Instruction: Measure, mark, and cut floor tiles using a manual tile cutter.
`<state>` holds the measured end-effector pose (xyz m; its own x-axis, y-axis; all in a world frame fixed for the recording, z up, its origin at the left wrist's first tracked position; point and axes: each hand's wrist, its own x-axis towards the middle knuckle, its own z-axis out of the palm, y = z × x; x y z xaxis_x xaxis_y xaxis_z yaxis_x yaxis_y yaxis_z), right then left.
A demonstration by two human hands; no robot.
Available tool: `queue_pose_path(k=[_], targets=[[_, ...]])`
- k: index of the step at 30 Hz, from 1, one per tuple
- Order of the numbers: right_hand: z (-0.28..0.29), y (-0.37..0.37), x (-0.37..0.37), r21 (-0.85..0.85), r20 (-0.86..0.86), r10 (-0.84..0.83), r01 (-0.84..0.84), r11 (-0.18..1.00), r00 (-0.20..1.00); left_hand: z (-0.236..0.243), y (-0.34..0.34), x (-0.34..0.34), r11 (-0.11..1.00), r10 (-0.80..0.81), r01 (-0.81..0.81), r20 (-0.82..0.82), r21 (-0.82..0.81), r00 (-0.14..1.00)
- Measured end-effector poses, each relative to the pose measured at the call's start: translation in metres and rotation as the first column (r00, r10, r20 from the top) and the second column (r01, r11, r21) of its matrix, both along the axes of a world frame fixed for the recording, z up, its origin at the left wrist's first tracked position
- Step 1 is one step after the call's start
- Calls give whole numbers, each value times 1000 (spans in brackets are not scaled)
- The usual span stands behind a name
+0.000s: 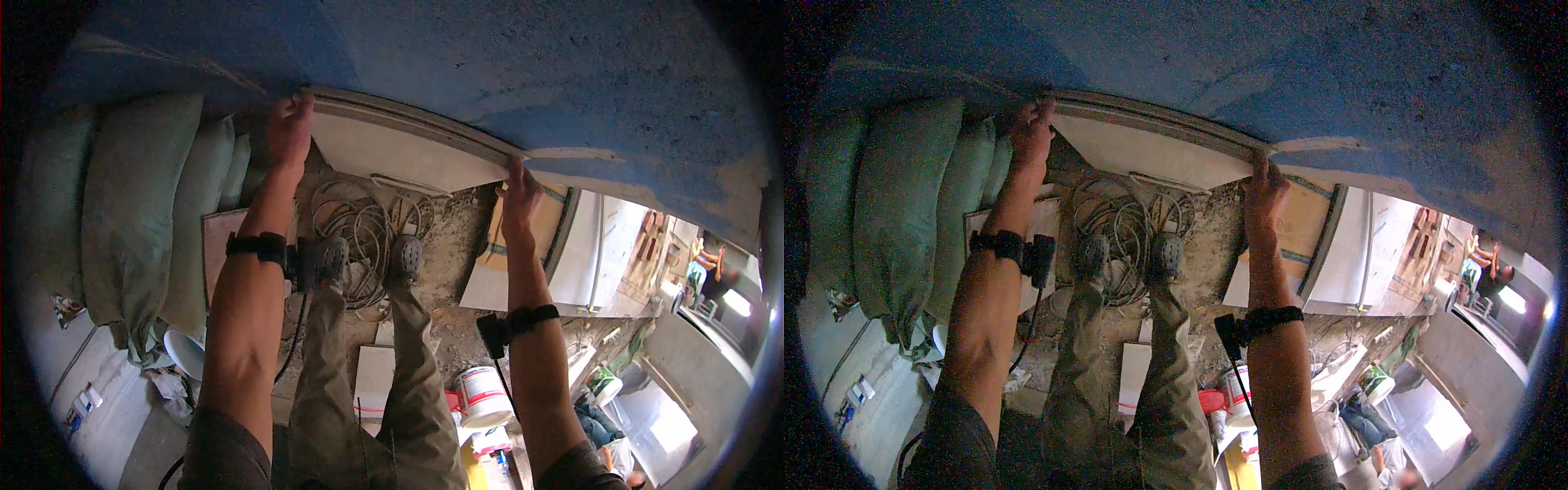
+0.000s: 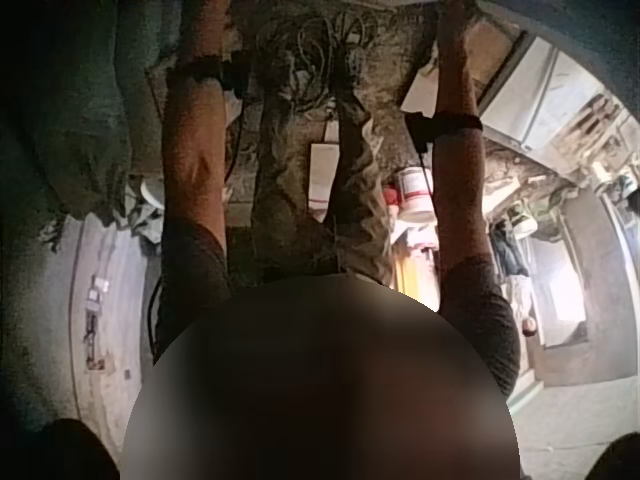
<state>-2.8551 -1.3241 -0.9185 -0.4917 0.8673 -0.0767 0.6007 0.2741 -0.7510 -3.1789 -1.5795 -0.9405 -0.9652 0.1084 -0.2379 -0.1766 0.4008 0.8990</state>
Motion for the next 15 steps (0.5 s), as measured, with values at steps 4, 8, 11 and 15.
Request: queue_pose_path(k=[4,8,11,15], targets=[[18,-16,-19,-307,-85,-270,233,923,959,-5,-7,-4,999,-1,3,-31,48,1000],[8,7,-9,-221,35,-224,226,949,974,-10,1,-4,1000,4,-4,-15,31,1000],[8,6,-11,-267,20,-248,245,932,968,-15,-3,-14,999,-17,16,-10,-48,1000],[15,1,-18,-337,21,-319,307,890,947,-15,-4,-10,994,-26,24,-20,-103,999]])
